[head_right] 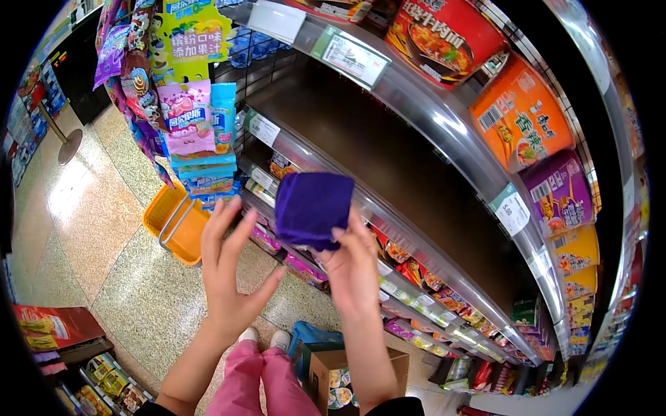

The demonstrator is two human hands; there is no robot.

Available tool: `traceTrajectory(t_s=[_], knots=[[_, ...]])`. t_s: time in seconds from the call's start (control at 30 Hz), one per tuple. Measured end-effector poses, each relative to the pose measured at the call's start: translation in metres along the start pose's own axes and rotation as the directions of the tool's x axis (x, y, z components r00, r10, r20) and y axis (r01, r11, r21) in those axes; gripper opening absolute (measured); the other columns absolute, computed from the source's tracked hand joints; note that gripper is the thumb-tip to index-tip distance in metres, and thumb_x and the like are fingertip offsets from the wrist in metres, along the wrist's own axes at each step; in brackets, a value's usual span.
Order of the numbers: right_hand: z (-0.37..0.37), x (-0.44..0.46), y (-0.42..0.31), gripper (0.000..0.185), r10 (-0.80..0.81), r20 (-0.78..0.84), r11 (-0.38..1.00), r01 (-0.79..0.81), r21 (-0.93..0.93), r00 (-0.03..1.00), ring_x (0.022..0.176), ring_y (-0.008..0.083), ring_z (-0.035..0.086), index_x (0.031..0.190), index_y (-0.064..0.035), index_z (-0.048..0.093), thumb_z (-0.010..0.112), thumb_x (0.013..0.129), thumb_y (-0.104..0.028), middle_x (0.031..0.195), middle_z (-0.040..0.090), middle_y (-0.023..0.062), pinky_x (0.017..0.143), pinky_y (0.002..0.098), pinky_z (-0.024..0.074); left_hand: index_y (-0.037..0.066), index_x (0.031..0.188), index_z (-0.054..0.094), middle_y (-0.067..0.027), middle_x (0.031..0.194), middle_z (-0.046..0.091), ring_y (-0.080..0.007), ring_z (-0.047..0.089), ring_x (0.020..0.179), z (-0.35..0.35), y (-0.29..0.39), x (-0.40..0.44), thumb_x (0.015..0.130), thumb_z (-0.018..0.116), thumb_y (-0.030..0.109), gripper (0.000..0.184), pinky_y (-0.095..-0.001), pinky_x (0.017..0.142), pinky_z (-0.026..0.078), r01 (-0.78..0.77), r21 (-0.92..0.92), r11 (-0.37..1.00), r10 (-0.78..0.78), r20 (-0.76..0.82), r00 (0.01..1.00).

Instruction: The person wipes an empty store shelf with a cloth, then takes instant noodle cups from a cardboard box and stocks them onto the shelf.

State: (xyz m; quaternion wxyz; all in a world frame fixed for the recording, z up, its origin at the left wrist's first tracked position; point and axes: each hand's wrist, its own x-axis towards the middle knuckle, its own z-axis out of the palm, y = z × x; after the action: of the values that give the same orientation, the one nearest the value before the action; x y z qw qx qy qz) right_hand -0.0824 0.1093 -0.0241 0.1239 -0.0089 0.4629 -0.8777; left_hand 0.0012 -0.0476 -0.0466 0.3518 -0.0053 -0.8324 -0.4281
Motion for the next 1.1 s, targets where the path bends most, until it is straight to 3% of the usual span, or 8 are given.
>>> traceTrajectory(t_s=[0.03,0.2,0.3,0.4,0.7,0.97,1.07,1.1], knots=[[-0.005,-0.009,0.004,0.048,0.070,0.024,0.997,-0.071,0.030,0.997,0.106,0.0215,0.067,0.140,0.0018,0.048,0.048,0.091,-0.001,0.126,0.063,0.0129,0.088,0.0382,0.0603,0.009,0.133,0.060,-0.0151,0.140,0.053,-0.0361,0.045,0.134,0.002,0.007,0.000,0.064,0.087,0.016,0.074,-0.0480,0.109,0.035,-0.034,0.021,0.999,0.034,-0.034,0.999],[-0.021,-0.046,0.022,0.054,0.229,0.074,0.958,-0.238,0.159,0.971,0.112,0.0221,0.064,0.146,0.0024,0.038,0.044,0.095,-0.016,0.135,0.057,0.0141,0.091,0.0370,0.0552,0.013,0.124,0.067,-0.0068,0.121,0.063,-0.0279,0.057,0.112,0.008,0.012,-0.016,0.069,0.083,0.022,0.057,-0.0419,0.095,0.040,-0.064,0.077,0.995,0.055,0.115,0.992],[-0.020,-0.060,0.020,0.052,0.194,0.060,0.974,-0.199,0.106,0.979,0.112,0.0208,0.065,0.145,0.0049,0.041,0.048,0.095,-0.011,0.135,0.058,0.0147,0.090,0.0357,0.0568,0.010,0.122,0.066,-0.0099,0.119,0.063,-0.0292,0.059,0.109,0.010,0.012,-0.025,0.067,0.086,0.019,0.059,-0.0408,0.092,0.045,0.049,-0.037,0.998,-0.044,0.121,0.992],[-0.026,-0.068,0.018,0.054,0.178,0.022,0.957,-0.168,-0.236,0.984,0.114,0.0194,0.064,0.148,0.0037,0.041,0.054,0.095,0.000,0.138,0.057,0.0164,0.091,0.0330,0.0568,0.005,0.123,0.065,-0.0132,0.117,0.063,-0.0305,0.061,0.104,0.015,0.010,-0.030,0.066,0.087,0.014,0.062,-0.0385,0.088,0.051,0.180,-0.245,0.953,-0.158,0.106,0.982],[-0.039,-0.076,0.020,0.052,0.230,-0.013,0.911,-0.220,-0.349,0.973,0.105,0.0087,0.064,0.143,0.0010,0.050,0.064,0.094,-0.001,0.134,0.062,0.0110,0.079,0.0215,0.0543,-0.001,0.126,0.062,-0.0126,0.111,0.065,-0.0203,0.064,0.099,0.016,-0.005,-0.050,0.075,0.081,0.011,0.056,-0.0329,0.088,0.051,0.430,-0.505,0.748,-0.324,0.287,0.901],[-0.059,-0.074,-0.001,0.050,0.412,-0.037,0.857,-0.401,-0.323,0.910,0.095,0.0085,0.067,0.138,0.0024,0.055,0.058,0.089,0.006,0.123,0.068,0.0101,0.077,0.0203,0.0540,-0.001,0.125,0.059,-0.0101,0.118,0.066,-0.0152,0.064,0.101,0.017,-0.049,-0.064,0.086,0.073,0.008,0.042,-0.0321,0.088,0.053,0.772,-0.601,0.208,-0.636,0.517,0.573],[-0.066,-0.074,-0.001,0.046,0.483,-0.021,0.807,-0.454,-0.378,0.876,0.094,0.0086,0.067,0.134,0.0032,0.058,0.058,0.088,0.005,0.117,0.070,0.0085,0.080,0.0209,0.0531,0.004,0.128,0.058,-0.0115,0.125,0.063,-0.0175,0.059,0.113,0.021,-0.050,-0.068,0.086,0.072,0.013,0.045,-0.0331,0.094,0.047,0.775,-0.330,0.539,-0.703,0.331,0.630],[-0.063,-0.074,0.001,0.046,0.480,-0.022,0.792,-0.445,-0.418,0.877,0.093,0.0085,0.067,0.134,0.0028,0.059,0.058,0.088,0.005,0.116,0.070,0.0079,0.080,0.0207,0.0526,0.001,0.127,0.056,-0.0136,0.124,0.060,-0.0240,0.056,0.112,0.024,-0.047,-0.073,0.085,0.075,0.015,0.049,-0.0391,0.098,0.045,0.595,-0.115,0.795,-0.579,0.148,0.802]])
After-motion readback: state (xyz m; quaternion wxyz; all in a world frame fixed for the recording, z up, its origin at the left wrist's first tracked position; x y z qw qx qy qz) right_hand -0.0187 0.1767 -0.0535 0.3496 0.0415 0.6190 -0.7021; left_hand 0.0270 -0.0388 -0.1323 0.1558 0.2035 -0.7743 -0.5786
